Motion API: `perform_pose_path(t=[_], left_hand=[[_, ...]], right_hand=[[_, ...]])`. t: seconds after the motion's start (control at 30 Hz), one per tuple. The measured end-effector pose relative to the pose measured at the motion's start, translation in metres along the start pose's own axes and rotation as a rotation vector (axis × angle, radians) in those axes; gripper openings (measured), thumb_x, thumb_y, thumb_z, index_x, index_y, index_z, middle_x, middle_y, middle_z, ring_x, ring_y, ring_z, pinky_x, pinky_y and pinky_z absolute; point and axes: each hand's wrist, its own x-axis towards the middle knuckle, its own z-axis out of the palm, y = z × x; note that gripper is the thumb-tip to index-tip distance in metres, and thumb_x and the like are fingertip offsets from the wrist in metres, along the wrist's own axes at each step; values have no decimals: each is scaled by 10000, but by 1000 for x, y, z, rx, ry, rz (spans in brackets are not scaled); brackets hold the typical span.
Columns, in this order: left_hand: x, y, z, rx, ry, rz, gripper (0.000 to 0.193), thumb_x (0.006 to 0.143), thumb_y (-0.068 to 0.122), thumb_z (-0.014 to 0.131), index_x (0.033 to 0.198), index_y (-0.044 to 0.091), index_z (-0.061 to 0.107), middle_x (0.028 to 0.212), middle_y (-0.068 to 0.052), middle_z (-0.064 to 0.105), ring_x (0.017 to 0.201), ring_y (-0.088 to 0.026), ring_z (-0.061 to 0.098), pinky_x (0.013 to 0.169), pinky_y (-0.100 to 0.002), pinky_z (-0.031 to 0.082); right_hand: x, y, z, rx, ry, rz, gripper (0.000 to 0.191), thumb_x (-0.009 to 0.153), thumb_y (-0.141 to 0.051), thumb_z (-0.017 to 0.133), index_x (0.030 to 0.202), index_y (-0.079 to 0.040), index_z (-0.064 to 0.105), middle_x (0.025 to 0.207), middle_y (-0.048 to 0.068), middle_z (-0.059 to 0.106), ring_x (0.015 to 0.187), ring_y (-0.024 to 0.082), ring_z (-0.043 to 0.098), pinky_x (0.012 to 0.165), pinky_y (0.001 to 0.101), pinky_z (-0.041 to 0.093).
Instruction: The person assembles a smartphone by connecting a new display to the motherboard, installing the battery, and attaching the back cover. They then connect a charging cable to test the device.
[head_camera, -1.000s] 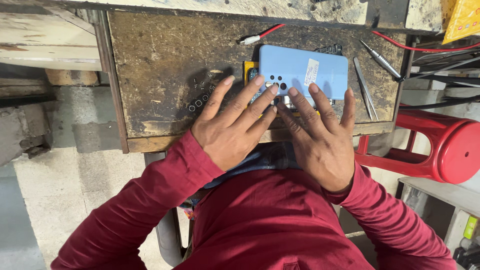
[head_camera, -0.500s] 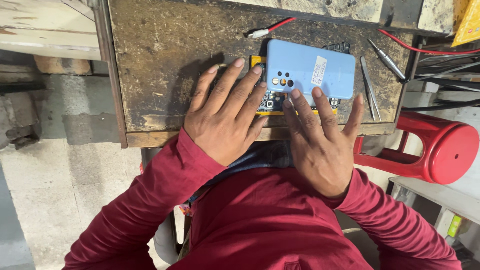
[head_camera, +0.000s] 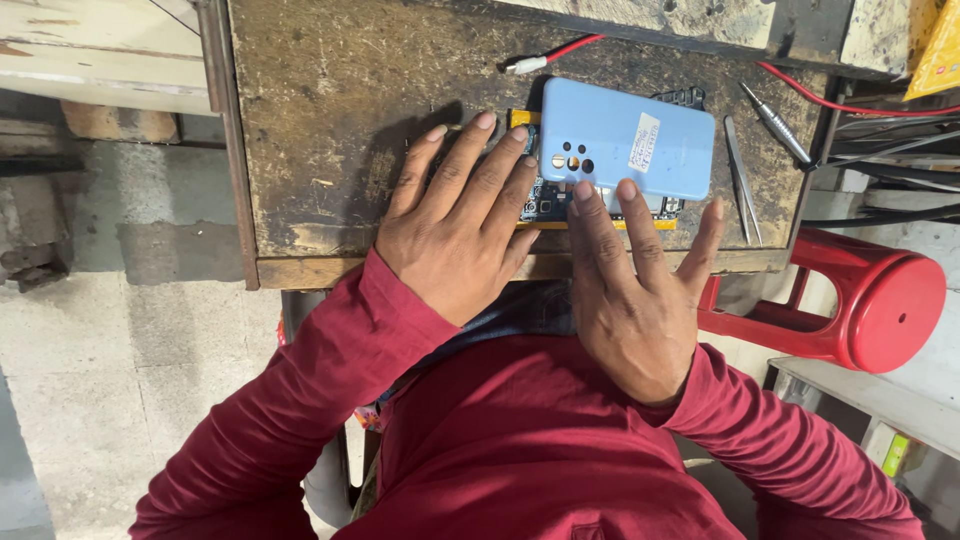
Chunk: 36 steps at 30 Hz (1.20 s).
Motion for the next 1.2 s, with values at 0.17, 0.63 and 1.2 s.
perform_pose_path(t=[0.17, 0.63, 1.2], left_hand=[[0, 0, 0, -16, 2, -5, 599, 1005, 410, 707, 1446, 14, 623, 1560, -153, 497, 1514, -323, 360, 1249, -557, 264], [2, 1, -1, -36, 3, -17, 608, 962, 403, 741, 1420, 19, 629, 1531, -149, 508, 1491, -323, 376, 1233, -557, 286], [7, 3, -7, -109, 11, -68, 612, 940, 394, 753, 1407, 25, 608, 1485, -135, 555, 1466, -315, 410, 1226, -546, 292]], right_hand=[[3, -1, -5, -31, 0, -49, 417, 1026, -137, 645, 1419, -33, 740, 1651, 43, 446, 1575, 280, 334, 1218, 762, 145], [6, 3, -3, -4, 10, -105, 452, 936, -164, 679, 1353, 6, 725, 1562, 71, 540, 1533, 285, 377, 1199, 770, 221], [20, 74, -1, 513, 91, 68, 648, 886, -193, 798, 1463, -35, 549, 1525, 217, 502, 1438, 426, 466, 1224, 567, 367]])
